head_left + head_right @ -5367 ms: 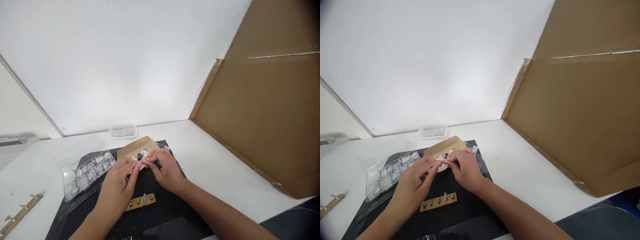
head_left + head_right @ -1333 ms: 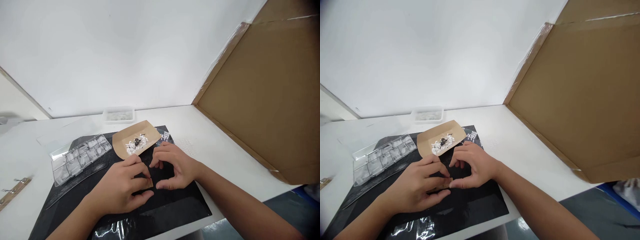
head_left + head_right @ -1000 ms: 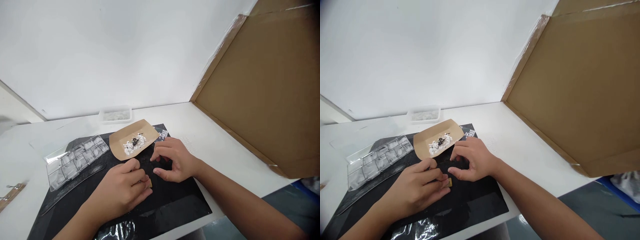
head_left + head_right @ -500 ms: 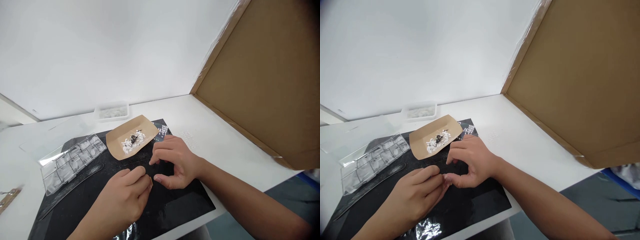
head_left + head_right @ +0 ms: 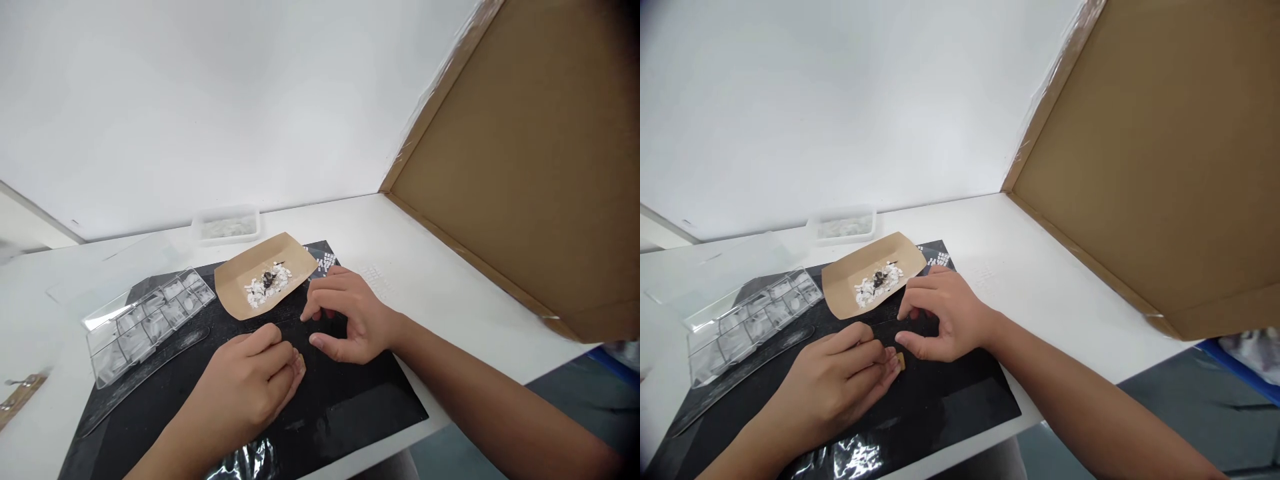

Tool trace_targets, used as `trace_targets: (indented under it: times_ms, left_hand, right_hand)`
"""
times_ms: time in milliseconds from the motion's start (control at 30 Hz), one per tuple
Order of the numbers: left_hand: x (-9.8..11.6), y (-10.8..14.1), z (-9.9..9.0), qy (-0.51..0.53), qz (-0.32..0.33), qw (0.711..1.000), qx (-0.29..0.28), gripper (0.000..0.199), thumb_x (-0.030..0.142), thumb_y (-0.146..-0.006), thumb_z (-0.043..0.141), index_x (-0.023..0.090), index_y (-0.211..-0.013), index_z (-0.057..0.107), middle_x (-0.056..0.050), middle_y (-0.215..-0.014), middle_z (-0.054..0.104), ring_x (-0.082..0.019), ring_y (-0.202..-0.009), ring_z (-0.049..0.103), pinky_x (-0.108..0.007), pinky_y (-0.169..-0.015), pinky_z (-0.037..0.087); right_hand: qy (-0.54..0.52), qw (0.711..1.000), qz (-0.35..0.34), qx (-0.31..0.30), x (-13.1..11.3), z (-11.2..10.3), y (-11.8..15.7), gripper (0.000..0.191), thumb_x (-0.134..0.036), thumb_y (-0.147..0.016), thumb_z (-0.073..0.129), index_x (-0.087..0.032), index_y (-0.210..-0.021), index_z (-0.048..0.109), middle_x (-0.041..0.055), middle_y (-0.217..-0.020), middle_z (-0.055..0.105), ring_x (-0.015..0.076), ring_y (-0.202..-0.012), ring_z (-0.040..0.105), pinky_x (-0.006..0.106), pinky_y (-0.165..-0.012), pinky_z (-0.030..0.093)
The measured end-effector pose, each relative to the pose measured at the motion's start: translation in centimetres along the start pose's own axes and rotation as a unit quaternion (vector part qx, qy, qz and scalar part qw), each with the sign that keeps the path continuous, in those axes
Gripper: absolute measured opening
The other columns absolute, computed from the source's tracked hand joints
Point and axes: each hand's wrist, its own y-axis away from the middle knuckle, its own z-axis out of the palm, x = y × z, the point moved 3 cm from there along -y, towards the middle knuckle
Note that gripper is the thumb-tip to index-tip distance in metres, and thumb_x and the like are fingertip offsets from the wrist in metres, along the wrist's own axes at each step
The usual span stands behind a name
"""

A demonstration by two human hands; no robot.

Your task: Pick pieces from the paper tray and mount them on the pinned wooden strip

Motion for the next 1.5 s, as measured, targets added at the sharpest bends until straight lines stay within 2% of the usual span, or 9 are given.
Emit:
trace_targets:
  times_ms: [300,500,633,800,967,1167,1267,1367,1500]
  left_hand:
    - [-0.9,0.2,-0.6,0.055,-0.012,0.998,-0.011,0.004,0.020,-0.095,0.072,0.019,-0.091,0.069,-0.003,-0.087,0.071,-0.019,-0.081,0.055,-0.034,-0.071,0.052]
    - [-1.8,0.2,-1.3,0.098,-0.040,0.993,0.047,0.035,0.039,-0.088,0.082,0.018,-0.113,0.071,-0.005,-0.091,0.074,-0.020,-0.081,0.058,-0.037,-0.073,0.054]
    - [-2.5,-0.1,-1.7,0.121,-0.070,0.984,0.106,0.007,0.018,-0.093,0.075,0.018,-0.100,0.072,-0.002,-0.084,0.074,-0.016,-0.076,0.059,-0.035,-0.078,0.051]
    - [-3.3,0.0,-1.8,0.094,-0.121,0.973,0.172,0.010,0.008,-0.096,0.069,0.017,-0.097,0.074,-0.003,-0.087,0.077,-0.017,-0.080,0.057,-0.034,-0.080,0.052]
    - [-3.6,0.3,-1.4,0.068,-0.148,0.970,0.179,0.021,0.006,-0.100,0.061,0.017,-0.110,0.075,-0.005,-0.099,0.080,-0.019,-0.092,0.062,-0.034,-0.087,0.054]
    - [-4.0,0.5,-1.1,0.053,-0.156,0.968,0.190,0.047,0.004,-0.102,0.051,0.019,-0.146,0.057,-0.008,-0.117,0.080,-0.023,-0.106,0.065,-0.043,-0.096,0.058]
    - [-3.8,0.7,-0.8,0.049,-0.138,0.973,0.180,0.063,0.000,-0.101,0.045,0.021,-0.160,0.041,-0.010,-0.131,0.075,-0.026,-0.127,0.060,-0.050,-0.106,0.055]
    - [-3.8,0.9,-0.5,0.048,-0.162,0.971,0.167,0.073,-0.002,-0.100,0.038,0.023,-0.167,0.025,-0.012,-0.149,0.063,-0.028,-0.142,0.050,-0.047,-0.100,0.060]
    - [-3.9,0.9,-0.8,0.027,-0.199,0.963,0.180,0.071,0.002,-0.100,0.040,0.026,-0.166,0.028,-0.011,-0.159,0.053,-0.032,-0.150,0.042,-0.052,-0.103,0.058]
  right_hand:
    - [0.017,1.000,0.009,-0.010,0.3,-0.5,0.0,0.020,-0.042,-0.091,0.066,-0.022,-0.092,0.066,-0.0031,-0.073,0.063,0.0134,-0.064,0.058,0.033,-0.070,0.035]
    - [0.048,0.999,0.011,0.012,1.1,-1.3,-0.1,0.017,-0.037,-0.090,0.074,-0.021,-0.089,0.067,-0.0037,-0.072,0.064,0.0114,-0.060,0.056,0.033,-0.071,0.039]
    - [0.053,0.995,0.032,0.077,2.5,-2.1,-0.1,0.016,-0.033,-0.096,0.072,-0.021,-0.086,0.072,0.0014,-0.082,0.066,0.0125,-0.065,0.058,0.030,-0.066,0.044]
    - [0.114,0.959,0.147,0.215,4.9,-4.7,0.4,0.019,-0.034,-0.101,0.066,-0.022,-0.091,0.078,0.0051,-0.088,0.072,0.0183,-0.078,0.065,0.032,-0.069,0.051]
    - [0.132,0.896,0.327,0.271,9.4,-8.0,2.9,0.030,-0.027,-0.105,0.046,-0.022,-0.112,0.075,0.0050,-0.093,0.079,0.0206,-0.085,0.074,0.036,-0.082,0.058]
    - [0.157,0.856,0.433,0.237,13.8,-10.1,5.9,0.048,-0.019,-0.095,0.050,-0.018,-0.142,0.059,0.0123,-0.135,0.072,0.0252,-0.104,0.077,0.042,-0.093,0.060]
    - [0.172,0.858,0.447,0.187,14.1,-10.3,6.3,0.040,-0.027,-0.091,0.063,-0.021,-0.130,0.069,0.0106,-0.129,0.075,0.0280,-0.101,0.077,0.045,-0.094,0.059]
    - [0.182,0.870,0.438,0.138,13.7,-10.4,5.9,0.024,-0.033,-0.092,0.067,-0.024,-0.111,0.079,0.0074,-0.116,0.080,0.0292,-0.102,0.076,0.046,-0.096,0.058]
    - [0.198,0.888,0.394,0.128,12.6,-9.9,4.9,0.022,-0.042,-0.096,0.065,-0.030,-0.100,0.082,0.0022,-0.137,0.071,0.0294,-0.126,0.067,0.047,-0.107,0.053]
